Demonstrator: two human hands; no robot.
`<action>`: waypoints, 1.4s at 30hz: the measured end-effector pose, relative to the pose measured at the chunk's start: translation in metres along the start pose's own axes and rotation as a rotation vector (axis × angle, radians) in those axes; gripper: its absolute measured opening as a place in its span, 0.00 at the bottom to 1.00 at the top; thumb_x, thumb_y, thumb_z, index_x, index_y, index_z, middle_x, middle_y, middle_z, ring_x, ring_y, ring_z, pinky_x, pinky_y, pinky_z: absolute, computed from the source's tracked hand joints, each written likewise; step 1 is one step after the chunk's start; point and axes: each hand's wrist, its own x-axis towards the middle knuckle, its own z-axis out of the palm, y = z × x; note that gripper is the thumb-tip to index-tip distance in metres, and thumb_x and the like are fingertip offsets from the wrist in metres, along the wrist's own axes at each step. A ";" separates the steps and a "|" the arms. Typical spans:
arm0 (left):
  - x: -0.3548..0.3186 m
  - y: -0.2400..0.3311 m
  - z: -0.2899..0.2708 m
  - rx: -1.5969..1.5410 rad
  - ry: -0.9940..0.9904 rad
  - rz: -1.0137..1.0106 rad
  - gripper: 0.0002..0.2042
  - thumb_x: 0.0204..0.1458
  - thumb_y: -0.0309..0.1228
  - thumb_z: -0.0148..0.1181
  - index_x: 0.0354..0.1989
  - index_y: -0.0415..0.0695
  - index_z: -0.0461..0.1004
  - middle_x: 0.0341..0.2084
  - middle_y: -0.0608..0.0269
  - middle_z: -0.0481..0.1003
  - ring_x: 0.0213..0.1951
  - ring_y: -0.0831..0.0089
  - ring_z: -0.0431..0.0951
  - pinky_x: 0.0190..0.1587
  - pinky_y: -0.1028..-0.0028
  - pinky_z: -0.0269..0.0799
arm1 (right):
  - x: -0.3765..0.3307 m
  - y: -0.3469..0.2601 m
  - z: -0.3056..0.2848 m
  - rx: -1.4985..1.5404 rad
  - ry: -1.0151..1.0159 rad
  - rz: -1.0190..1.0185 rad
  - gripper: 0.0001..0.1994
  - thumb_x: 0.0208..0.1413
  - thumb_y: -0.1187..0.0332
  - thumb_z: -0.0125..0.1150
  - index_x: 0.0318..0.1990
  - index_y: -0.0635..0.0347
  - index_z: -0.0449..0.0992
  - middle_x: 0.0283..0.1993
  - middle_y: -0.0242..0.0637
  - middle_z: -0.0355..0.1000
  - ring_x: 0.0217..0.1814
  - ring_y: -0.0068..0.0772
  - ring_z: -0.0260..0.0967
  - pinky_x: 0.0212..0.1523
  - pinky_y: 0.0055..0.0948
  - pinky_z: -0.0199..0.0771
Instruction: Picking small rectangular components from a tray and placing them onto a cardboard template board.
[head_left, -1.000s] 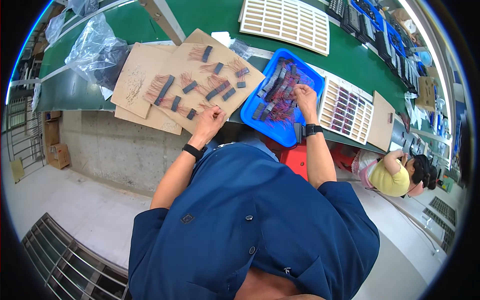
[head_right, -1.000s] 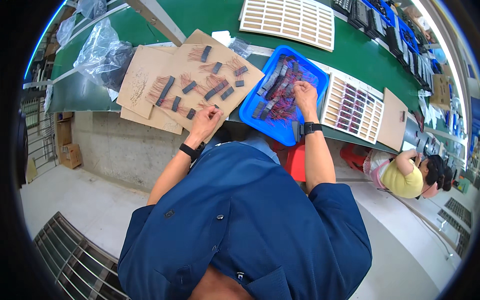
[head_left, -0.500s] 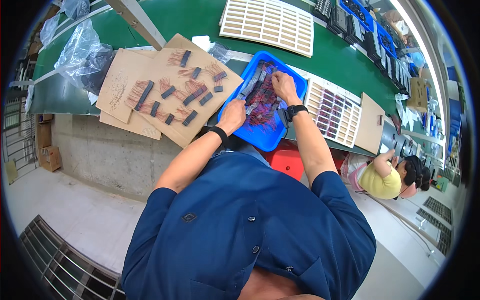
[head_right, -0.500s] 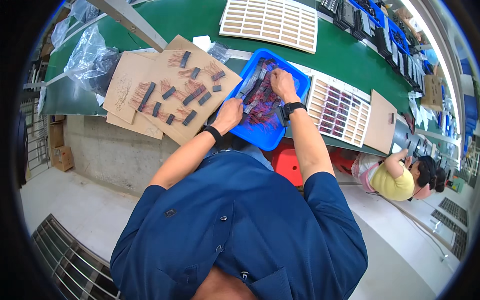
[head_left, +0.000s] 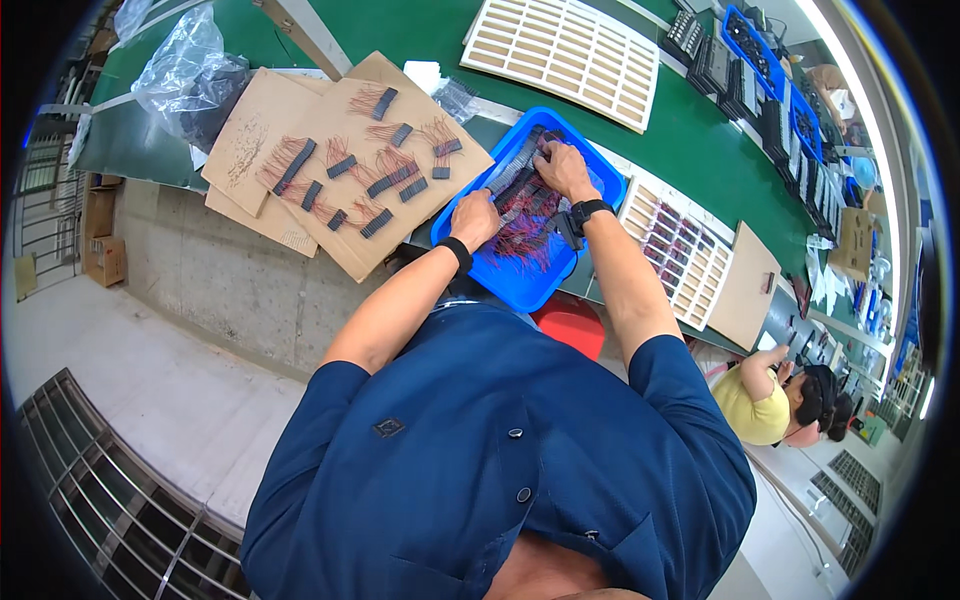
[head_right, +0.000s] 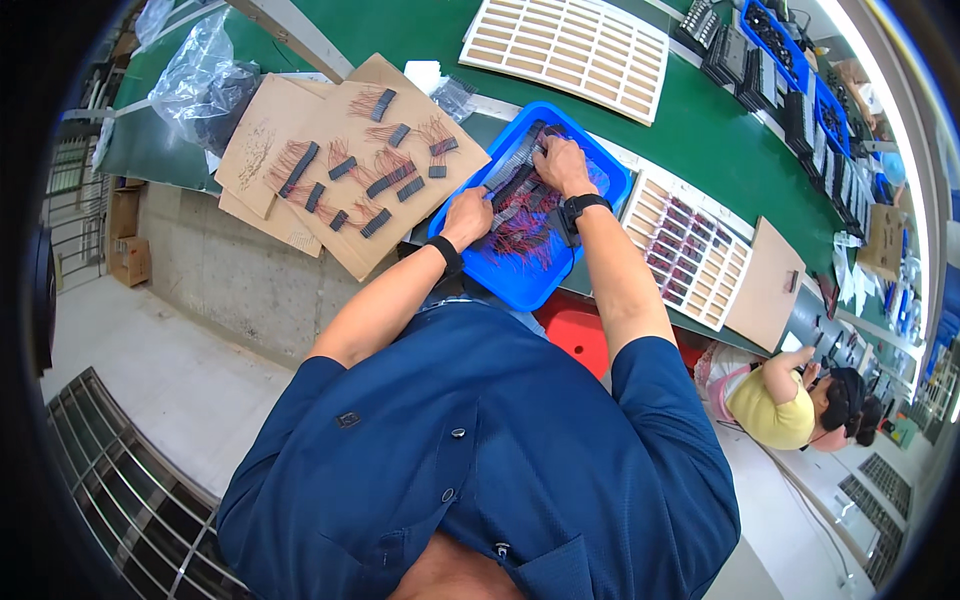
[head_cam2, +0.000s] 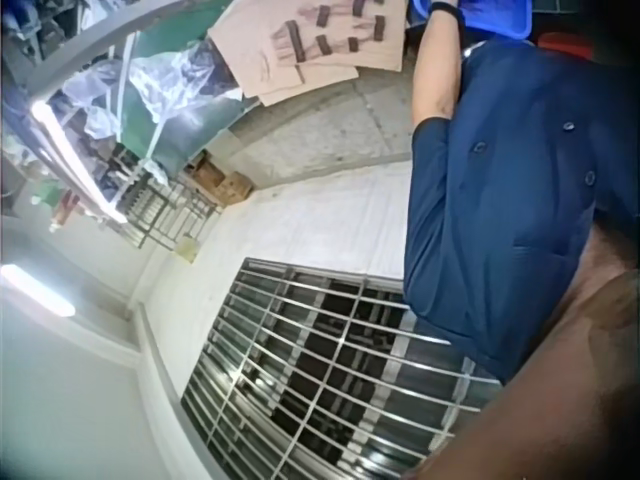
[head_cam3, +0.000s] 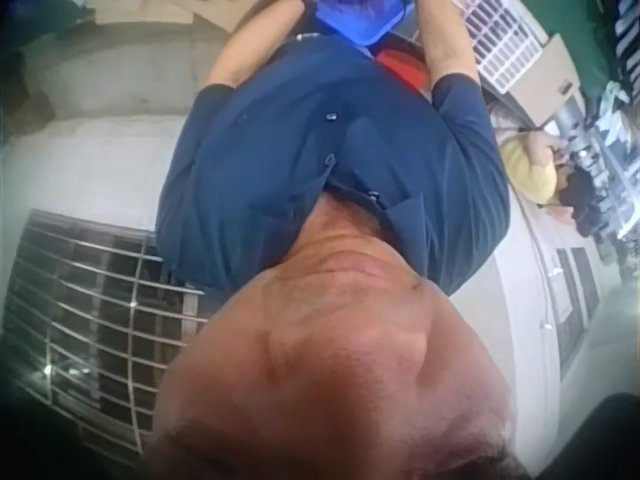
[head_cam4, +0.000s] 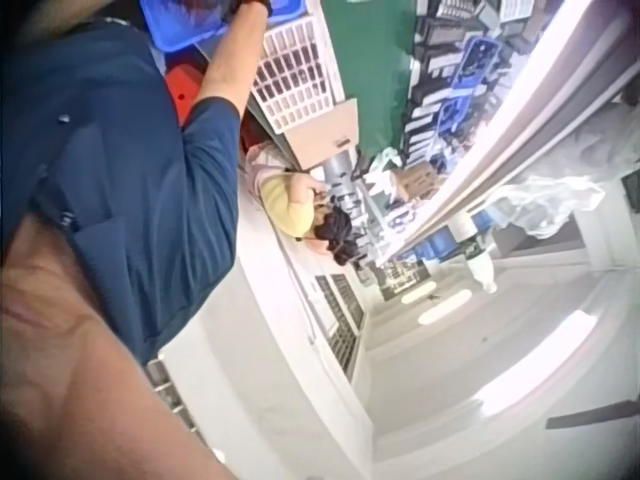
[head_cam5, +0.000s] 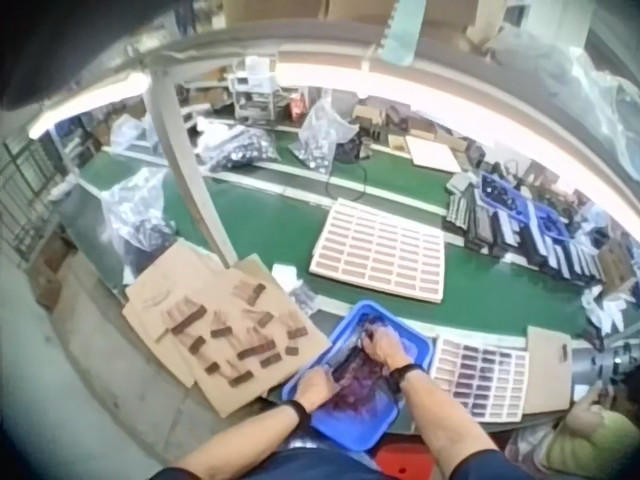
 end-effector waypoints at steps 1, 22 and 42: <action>0.000 0.000 0.001 -0.010 0.004 -0.013 0.16 0.52 0.29 0.53 0.46 0.34 0.77 0.41 0.36 0.77 0.47 0.42 0.78 0.51 0.53 0.72 | 0.000 0.002 -0.001 0.004 0.001 0.012 0.16 0.50 0.59 0.61 0.38 0.64 0.80 0.37 0.57 0.77 0.43 0.59 0.75 0.46 0.48 0.76; -0.011 -0.002 -0.004 -0.079 0.101 -0.006 0.14 0.51 0.30 0.62 0.43 0.34 0.77 0.37 0.41 0.77 0.46 0.46 0.76 0.51 0.55 0.70 | 0.011 -0.001 0.003 0.252 -0.062 0.060 0.14 0.42 0.63 0.74 0.31 0.63 0.78 0.27 0.36 0.75 0.27 0.29 0.72 0.32 0.29 0.73; -0.108 -0.136 -0.196 -0.416 0.160 -0.112 0.09 0.55 0.30 0.55 0.28 0.36 0.71 0.22 0.49 0.73 0.24 0.60 0.74 0.30 0.65 0.69 | 0.172 -0.331 0.033 -0.011 -0.488 -0.965 0.12 0.43 0.69 0.64 0.35 0.66 0.79 0.30 0.47 0.77 0.33 0.52 0.74 0.36 0.42 0.75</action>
